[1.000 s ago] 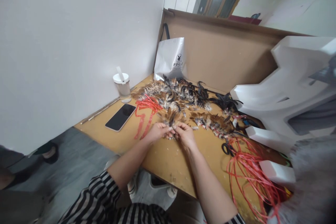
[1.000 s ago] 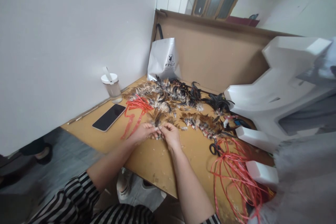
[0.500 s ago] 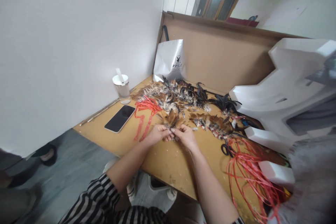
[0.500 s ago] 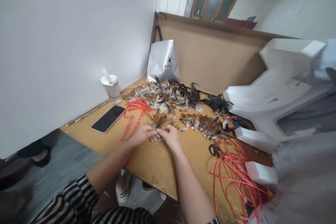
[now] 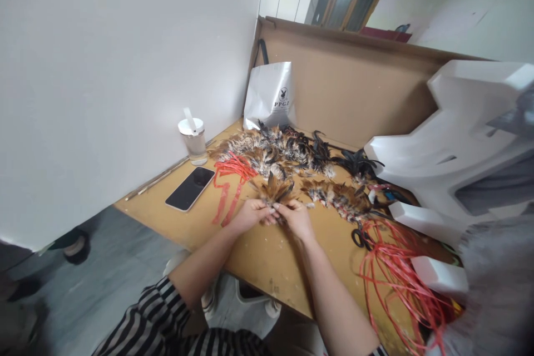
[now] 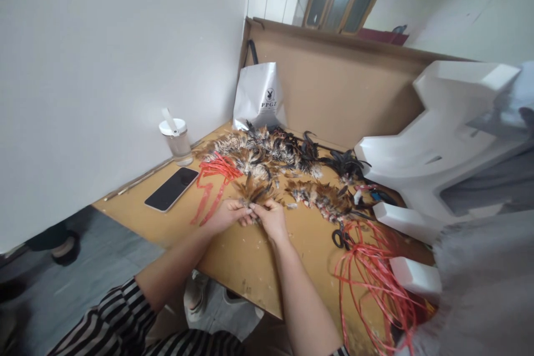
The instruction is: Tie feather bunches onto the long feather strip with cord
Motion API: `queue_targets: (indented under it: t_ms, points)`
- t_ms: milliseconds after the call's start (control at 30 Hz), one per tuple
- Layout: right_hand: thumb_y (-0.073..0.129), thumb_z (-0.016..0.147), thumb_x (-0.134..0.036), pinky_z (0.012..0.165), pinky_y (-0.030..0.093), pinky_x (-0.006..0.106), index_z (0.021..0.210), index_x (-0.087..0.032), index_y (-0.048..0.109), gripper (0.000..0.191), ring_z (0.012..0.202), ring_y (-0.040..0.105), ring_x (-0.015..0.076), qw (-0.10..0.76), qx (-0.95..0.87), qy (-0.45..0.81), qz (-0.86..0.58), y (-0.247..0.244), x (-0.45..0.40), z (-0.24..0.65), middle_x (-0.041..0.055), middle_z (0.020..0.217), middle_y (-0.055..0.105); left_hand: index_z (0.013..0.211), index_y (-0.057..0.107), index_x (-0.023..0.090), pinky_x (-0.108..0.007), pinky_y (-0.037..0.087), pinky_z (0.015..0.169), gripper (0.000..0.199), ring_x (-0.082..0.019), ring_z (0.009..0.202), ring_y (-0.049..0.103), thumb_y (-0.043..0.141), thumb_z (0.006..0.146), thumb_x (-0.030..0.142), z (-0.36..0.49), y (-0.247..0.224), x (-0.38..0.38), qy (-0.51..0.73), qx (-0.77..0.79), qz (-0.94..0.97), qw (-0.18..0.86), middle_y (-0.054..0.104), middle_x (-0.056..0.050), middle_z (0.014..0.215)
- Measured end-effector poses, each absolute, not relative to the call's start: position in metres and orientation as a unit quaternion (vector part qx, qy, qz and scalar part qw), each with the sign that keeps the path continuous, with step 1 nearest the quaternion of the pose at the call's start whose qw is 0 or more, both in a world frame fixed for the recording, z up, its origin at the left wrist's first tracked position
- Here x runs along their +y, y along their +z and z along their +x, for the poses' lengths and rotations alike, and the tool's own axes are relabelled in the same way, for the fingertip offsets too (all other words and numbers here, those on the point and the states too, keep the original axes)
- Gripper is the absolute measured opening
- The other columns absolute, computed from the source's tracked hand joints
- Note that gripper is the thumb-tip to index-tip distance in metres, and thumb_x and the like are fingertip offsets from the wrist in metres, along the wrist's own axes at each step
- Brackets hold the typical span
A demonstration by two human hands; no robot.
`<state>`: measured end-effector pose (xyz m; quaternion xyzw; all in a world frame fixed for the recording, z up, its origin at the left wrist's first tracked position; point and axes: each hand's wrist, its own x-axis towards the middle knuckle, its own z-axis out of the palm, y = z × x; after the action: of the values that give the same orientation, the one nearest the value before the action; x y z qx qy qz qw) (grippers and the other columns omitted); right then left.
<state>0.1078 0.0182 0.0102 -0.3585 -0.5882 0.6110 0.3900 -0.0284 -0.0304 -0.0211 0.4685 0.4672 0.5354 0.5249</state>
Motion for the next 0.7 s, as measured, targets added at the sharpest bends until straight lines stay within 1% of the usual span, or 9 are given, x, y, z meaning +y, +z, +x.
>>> queue_targets:
  t_ms: [100, 233, 433, 567, 700]
  points:
    - [0.071, 0.056, -0.036, 0.045, 0.031, 0.021, 0.058, -0.013, 0.056, 0.028, 0.043, 0.042, 0.0075, 0.394, -0.583, 0.615, -0.355, 0.009, 0.018, 0.107, -0.0021, 0.048, 0.054, 0.072, 0.065, 0.009, -0.02, 0.043, 0.049, 0.032, -0.009, 0.047, 0.055, 0.06, 0.07, 0.04, -0.029, -0.02, -0.031, 0.533, 0.46, 0.478, 0.525, 0.063, -0.006, 0.058]
    - [0.068, 0.06, -0.038, 0.045, 0.033, 0.021, 0.057, -0.015, 0.051, 0.029, 0.044, 0.043, 0.0083, 0.384, -0.61, 0.6, -0.347, 0.007, 0.018, 0.106, -0.0023, 0.048, 0.053, 0.065, 0.062, 0.009, -0.02, 0.041, 0.047, 0.032, -0.008, 0.044, 0.052, 0.06, 0.069, 0.041, -0.029, -0.018, -0.031, 0.544, 0.463, 0.481, 0.509, 0.06, -0.004, 0.053]
    - [0.069, 0.06, -0.037, 0.044, 0.035, 0.021, 0.057, -0.016, 0.051, 0.028, 0.045, 0.043, 0.0084, 0.397, -0.679, 0.515, -0.341, 0.012, 0.013, 0.105, -0.0015, 0.05, 0.052, 0.058, 0.059, 0.011, -0.021, 0.041, 0.049, 0.029, -0.009, 0.045, 0.052, 0.058, 0.07, 0.037, -0.026, -0.017, -0.034, 0.561, 0.495, 0.493, 0.444, 0.06, -0.004, 0.052]
    - [0.066, 0.064, -0.038, 0.043, 0.037, 0.021, 0.056, -0.015, 0.053, 0.027, 0.043, 0.045, 0.0091, 0.382, -0.681, 0.555, -0.287, 0.024, 0.005, 0.103, -0.0008, 0.047, 0.052, 0.059, 0.06, 0.011, -0.021, 0.041, 0.048, 0.027, -0.009, 0.045, 0.051, 0.056, 0.071, 0.034, -0.025, -0.017, -0.035, 0.543, 0.502, 0.513, 0.436, 0.061, -0.004, 0.054]
    - [0.066, 0.065, -0.035, 0.045, 0.038, 0.022, 0.06, -0.015, 0.055, 0.023, 0.045, 0.047, 0.0098, 0.404, -0.662, 0.572, -0.267, 0.023, 0.005, 0.102, -0.0007, 0.05, 0.054, 0.061, 0.06, 0.011, -0.019, 0.04, 0.047, 0.022, -0.008, 0.045, 0.051, 0.056, 0.07, 0.03, -0.025, -0.015, -0.036, 0.544, 0.496, 0.506, 0.449, 0.062, -0.004, 0.054]
